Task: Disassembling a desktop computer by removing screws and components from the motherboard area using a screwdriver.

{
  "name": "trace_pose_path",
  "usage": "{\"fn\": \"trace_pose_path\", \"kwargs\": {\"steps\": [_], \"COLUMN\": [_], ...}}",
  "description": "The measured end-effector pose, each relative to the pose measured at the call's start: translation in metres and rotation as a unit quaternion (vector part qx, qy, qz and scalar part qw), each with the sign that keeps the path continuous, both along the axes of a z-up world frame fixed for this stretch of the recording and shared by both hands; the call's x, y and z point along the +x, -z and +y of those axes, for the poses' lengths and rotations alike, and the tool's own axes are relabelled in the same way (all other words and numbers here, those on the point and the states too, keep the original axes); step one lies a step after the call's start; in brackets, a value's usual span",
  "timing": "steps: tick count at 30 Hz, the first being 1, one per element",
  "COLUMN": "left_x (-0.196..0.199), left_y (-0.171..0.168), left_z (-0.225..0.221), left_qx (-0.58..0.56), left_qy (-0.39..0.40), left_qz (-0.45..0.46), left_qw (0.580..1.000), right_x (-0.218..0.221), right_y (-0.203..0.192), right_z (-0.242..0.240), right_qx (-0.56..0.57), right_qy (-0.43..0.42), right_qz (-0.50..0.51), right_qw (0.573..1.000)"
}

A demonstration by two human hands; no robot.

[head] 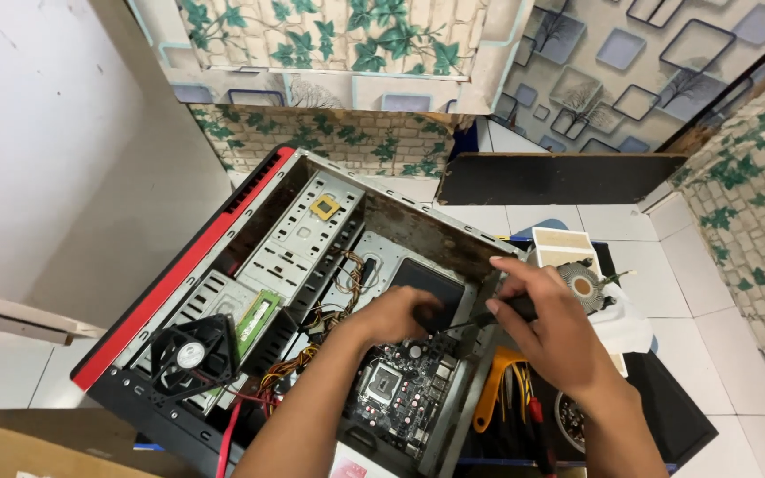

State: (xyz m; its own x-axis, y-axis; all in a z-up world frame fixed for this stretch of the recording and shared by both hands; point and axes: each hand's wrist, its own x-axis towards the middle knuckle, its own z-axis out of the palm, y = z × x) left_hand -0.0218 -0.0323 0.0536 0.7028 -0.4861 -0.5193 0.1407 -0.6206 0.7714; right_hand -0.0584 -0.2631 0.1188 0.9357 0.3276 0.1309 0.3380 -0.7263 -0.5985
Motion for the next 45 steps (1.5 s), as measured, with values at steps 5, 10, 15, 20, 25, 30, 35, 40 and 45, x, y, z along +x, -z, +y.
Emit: {"fn": "trace_pose_path", "kwargs": {"steps": [5, 10, 15, 20, 25, 30, 35, 40, 45], "left_x": [0.001, -0.002, 0.001, -0.010, -0.032, -0.053, -0.062, -0.066, -0.071], "left_y": [0.016, 0.019, 0.034, 0.005, -0.014, 0.009, 0.031, 0.046, 0.021], "left_z": [-0.007, -0.012, -0.012, -0.020, -0.039, -0.050, -0.057, -0.066, -0.065], "left_qx": [-0.029, -0.031, -0.135, -0.230, -0.423, -0.601, -0.565, -0.503, -0.335], "left_qy": [0.027, 0.043, -0.032, -0.074, -0.147, -0.026, -0.072, -0.054, -0.019], "left_qz": [0.006, -0.002, 0.052, 0.042, 0.149, 0.190, 0.177, 0.157, 0.152], "left_qw": [0.999, 0.999, 0.989, 0.970, 0.882, 0.776, 0.802, 0.848, 0.930], "right_x": [-0.008, -0.013, -0.019, -0.032, -0.066, -0.118, -0.138, -0.143, -0.136], "right_y": [-0.002, 0.003, 0.004, 0.050, 0.121, 0.174, 0.193, 0.142, 0.151], "right_z": [-0.013, -0.022, -0.034, -0.085, -0.122, -0.084, -0.057, -0.010, -0.007], "right_qx": [0.026, 0.059, 0.118, 0.449, 0.781, 0.854, 0.805, 0.775, 0.616], "right_qy": [0.019, 0.015, 0.070, 0.278, 0.156, 0.001, 0.009, -0.108, 0.097], "right_qz": [-0.031, -0.075, -0.059, -0.032, 0.105, 0.336, 0.430, 0.319, -0.020], "right_qw": [0.999, 0.995, 0.989, 0.848, 0.595, 0.397, 0.408, 0.535, 0.781]}}
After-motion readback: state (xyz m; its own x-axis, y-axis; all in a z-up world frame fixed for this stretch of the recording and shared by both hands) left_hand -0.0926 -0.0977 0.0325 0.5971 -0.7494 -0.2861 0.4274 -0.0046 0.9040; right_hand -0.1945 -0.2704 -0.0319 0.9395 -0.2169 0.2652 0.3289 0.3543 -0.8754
